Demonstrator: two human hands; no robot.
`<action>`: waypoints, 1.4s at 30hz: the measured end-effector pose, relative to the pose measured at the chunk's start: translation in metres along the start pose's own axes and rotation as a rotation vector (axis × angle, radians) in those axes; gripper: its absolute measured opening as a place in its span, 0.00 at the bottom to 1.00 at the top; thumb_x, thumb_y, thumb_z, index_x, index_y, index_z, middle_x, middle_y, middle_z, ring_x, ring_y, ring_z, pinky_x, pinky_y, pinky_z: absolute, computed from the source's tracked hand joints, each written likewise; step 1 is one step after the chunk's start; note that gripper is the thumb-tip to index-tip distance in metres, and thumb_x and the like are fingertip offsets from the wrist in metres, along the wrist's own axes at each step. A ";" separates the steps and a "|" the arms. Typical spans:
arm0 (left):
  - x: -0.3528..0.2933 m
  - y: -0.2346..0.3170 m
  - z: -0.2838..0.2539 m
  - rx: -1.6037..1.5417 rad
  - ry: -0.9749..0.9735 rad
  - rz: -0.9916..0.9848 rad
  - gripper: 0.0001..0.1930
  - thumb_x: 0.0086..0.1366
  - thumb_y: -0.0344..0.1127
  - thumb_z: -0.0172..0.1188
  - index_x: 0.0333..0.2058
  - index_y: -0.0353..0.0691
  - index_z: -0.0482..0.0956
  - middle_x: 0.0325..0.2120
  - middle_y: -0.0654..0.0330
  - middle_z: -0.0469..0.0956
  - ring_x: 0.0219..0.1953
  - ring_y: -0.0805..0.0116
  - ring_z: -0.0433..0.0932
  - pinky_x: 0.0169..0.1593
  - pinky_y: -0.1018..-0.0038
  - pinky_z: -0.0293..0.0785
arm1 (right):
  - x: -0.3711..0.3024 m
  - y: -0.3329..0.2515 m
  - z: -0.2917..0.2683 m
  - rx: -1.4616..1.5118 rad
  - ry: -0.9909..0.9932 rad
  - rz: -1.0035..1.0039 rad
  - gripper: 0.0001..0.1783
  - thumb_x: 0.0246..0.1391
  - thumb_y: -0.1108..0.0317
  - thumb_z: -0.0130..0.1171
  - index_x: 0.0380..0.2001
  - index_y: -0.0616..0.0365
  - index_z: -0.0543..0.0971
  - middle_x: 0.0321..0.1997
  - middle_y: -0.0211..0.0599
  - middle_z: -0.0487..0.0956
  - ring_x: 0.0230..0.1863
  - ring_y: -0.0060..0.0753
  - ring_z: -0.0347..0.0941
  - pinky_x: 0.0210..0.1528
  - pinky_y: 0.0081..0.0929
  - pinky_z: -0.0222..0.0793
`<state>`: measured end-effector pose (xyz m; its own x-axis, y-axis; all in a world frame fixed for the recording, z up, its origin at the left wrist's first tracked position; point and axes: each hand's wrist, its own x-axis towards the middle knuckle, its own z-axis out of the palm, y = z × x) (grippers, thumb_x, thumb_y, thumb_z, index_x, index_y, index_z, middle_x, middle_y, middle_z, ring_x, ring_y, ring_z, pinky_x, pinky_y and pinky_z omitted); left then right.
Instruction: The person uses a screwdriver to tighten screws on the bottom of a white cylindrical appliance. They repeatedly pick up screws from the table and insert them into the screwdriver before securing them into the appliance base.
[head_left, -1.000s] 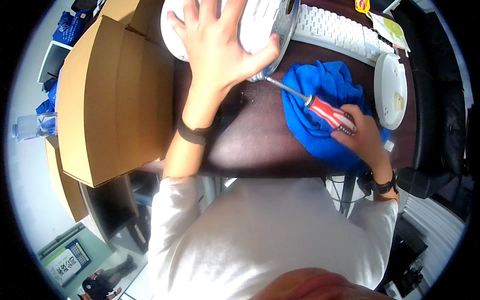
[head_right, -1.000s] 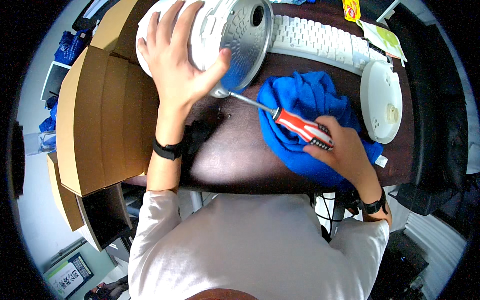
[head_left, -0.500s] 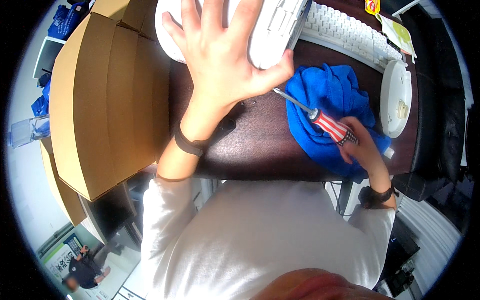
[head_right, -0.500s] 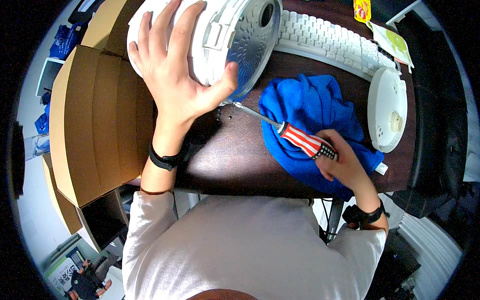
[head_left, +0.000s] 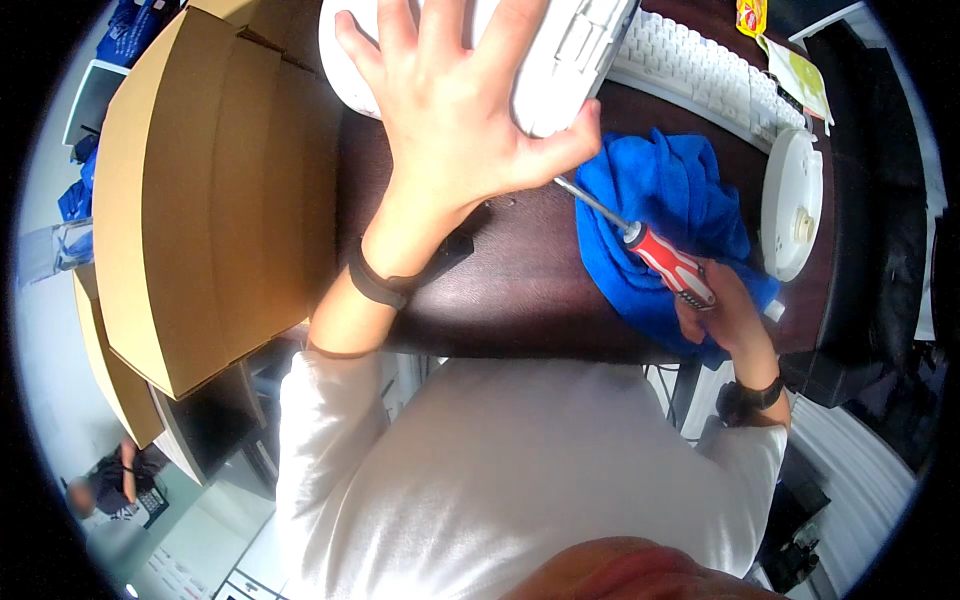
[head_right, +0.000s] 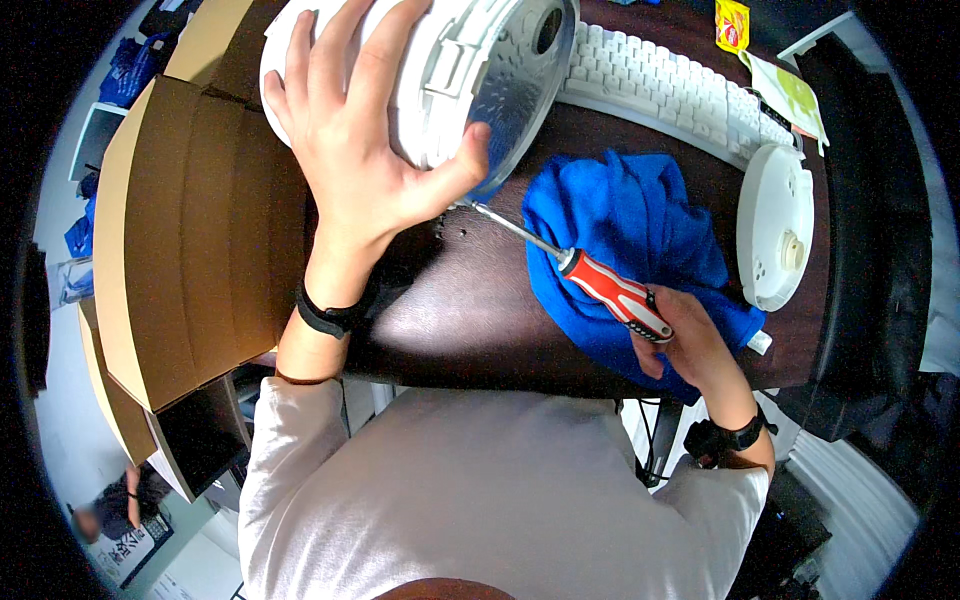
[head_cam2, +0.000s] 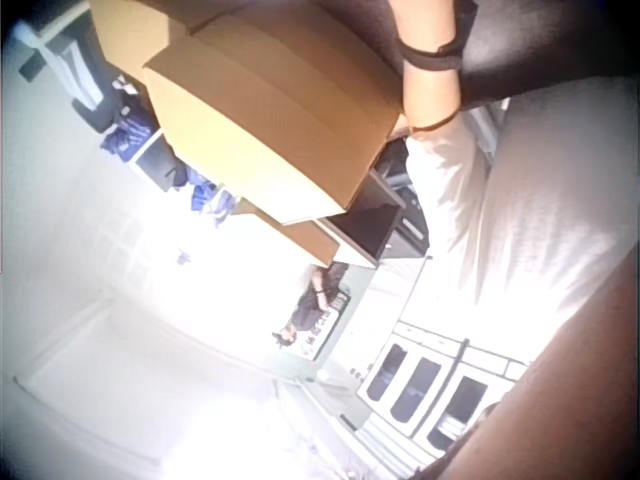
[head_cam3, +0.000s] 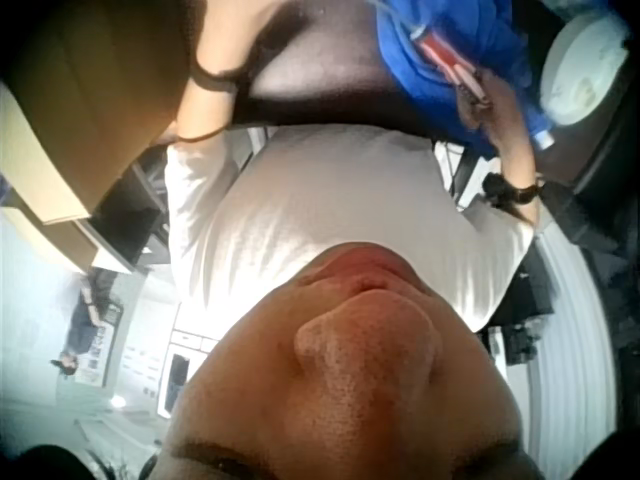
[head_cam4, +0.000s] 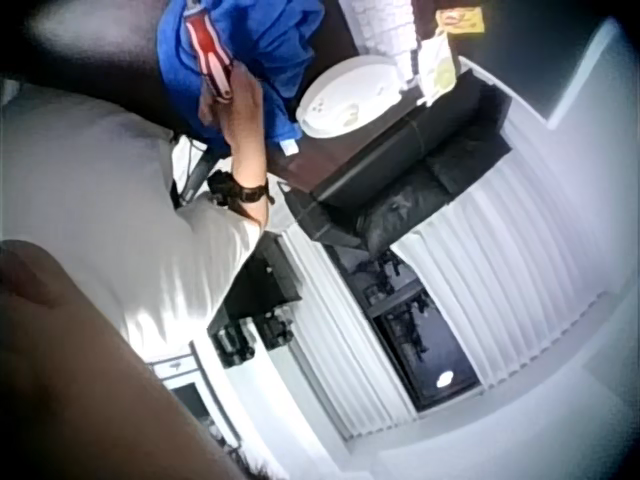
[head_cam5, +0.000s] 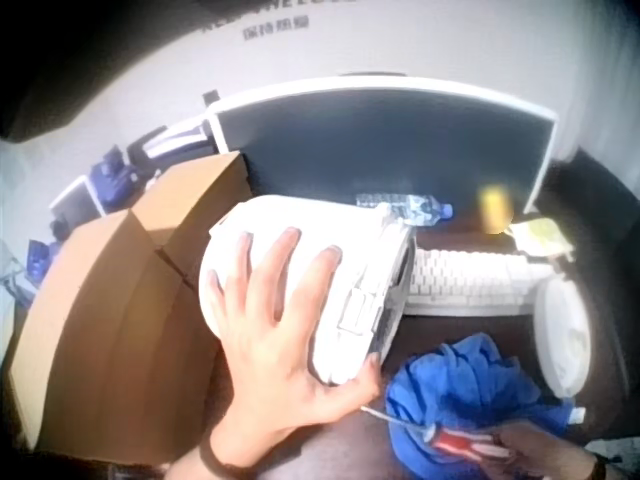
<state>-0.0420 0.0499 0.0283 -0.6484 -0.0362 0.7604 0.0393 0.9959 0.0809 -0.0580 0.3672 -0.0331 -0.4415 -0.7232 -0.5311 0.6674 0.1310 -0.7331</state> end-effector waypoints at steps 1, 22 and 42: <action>0.000 0.000 0.000 -0.003 0.002 -0.004 0.37 0.40 0.58 0.59 0.49 0.44 0.74 0.50 0.44 0.66 0.56 0.34 0.59 0.54 0.38 0.45 | -0.002 0.004 0.001 -0.061 0.044 -0.029 0.23 0.59 0.50 0.48 0.44 0.61 0.66 0.17 0.32 0.68 0.12 0.21 0.63 0.15 0.17 0.57; 0.000 0.005 -0.004 -0.096 -0.055 -0.097 0.37 0.38 0.56 0.60 0.49 0.45 0.74 0.52 0.44 0.65 0.56 0.32 0.58 0.51 0.33 0.46 | -0.009 0.011 0.014 -0.759 0.442 -0.519 0.16 0.60 0.54 0.48 0.39 0.57 0.66 0.20 0.30 0.68 0.14 0.17 0.63 0.15 0.16 0.57; 0.002 0.006 -0.002 -0.087 -0.035 -0.076 0.36 0.39 0.56 0.60 0.49 0.45 0.74 0.52 0.44 0.65 0.57 0.32 0.57 0.52 0.34 0.45 | -0.019 -0.003 0.012 -0.421 0.309 -0.231 0.19 0.63 0.53 0.42 0.39 0.59 0.68 0.16 0.25 0.65 0.12 0.12 0.58 0.12 0.13 0.52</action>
<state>-0.0417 0.0556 0.0312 -0.6782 -0.1069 0.7270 0.0536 0.9795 0.1940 -0.0448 0.3719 -0.0156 -0.7446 -0.5414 -0.3904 0.2641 0.2981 -0.9172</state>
